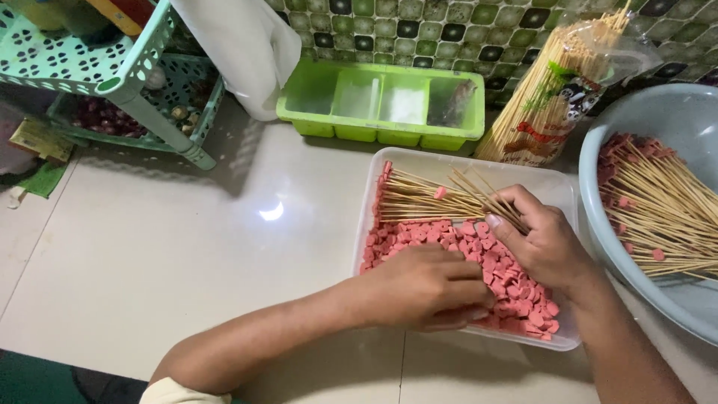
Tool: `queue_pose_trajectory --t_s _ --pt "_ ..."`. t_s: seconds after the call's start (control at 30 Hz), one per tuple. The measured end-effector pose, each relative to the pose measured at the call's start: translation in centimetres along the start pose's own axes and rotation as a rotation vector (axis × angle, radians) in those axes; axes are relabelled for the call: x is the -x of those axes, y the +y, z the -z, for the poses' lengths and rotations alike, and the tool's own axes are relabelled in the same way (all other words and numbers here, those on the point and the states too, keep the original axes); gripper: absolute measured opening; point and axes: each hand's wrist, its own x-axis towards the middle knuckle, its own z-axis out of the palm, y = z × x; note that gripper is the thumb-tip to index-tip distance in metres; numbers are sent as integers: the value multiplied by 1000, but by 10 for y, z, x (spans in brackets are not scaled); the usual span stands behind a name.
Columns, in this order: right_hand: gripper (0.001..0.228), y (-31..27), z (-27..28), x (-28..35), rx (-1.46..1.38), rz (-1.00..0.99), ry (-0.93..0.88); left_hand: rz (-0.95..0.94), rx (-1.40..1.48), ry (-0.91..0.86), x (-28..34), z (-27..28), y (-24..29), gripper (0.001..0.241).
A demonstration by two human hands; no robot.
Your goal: Skewering small pink food items onto wooden sticks for food preparation.
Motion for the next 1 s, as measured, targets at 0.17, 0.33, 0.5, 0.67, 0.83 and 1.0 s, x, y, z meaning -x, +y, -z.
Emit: queue_pose_trajectory --t_s 0.17,0.33,0.5,0.67,0.83,1.0 --pt "16 -6 0 0 15 -39 -25 17 10 -100 5 -15 -11 17" --pt "19 -18 -3 -5 67 -173 -27 36 -20 -157 7 -17 -12 24" --pt "20 -21 -9 -15 311 43 -164 53 -95 -105 11 -22 -11 22" --pt "15 -50 -15 -39 567 -18 -363 84 -98 -138 14 -31 -17 22" --pt "36 -59 -25 -55 448 -64 -436 39 -149 -19 19 -45 -23 18" --pt "31 -58 -32 -51 326 -24 -352 69 -153 -3 21 -47 -23 19"
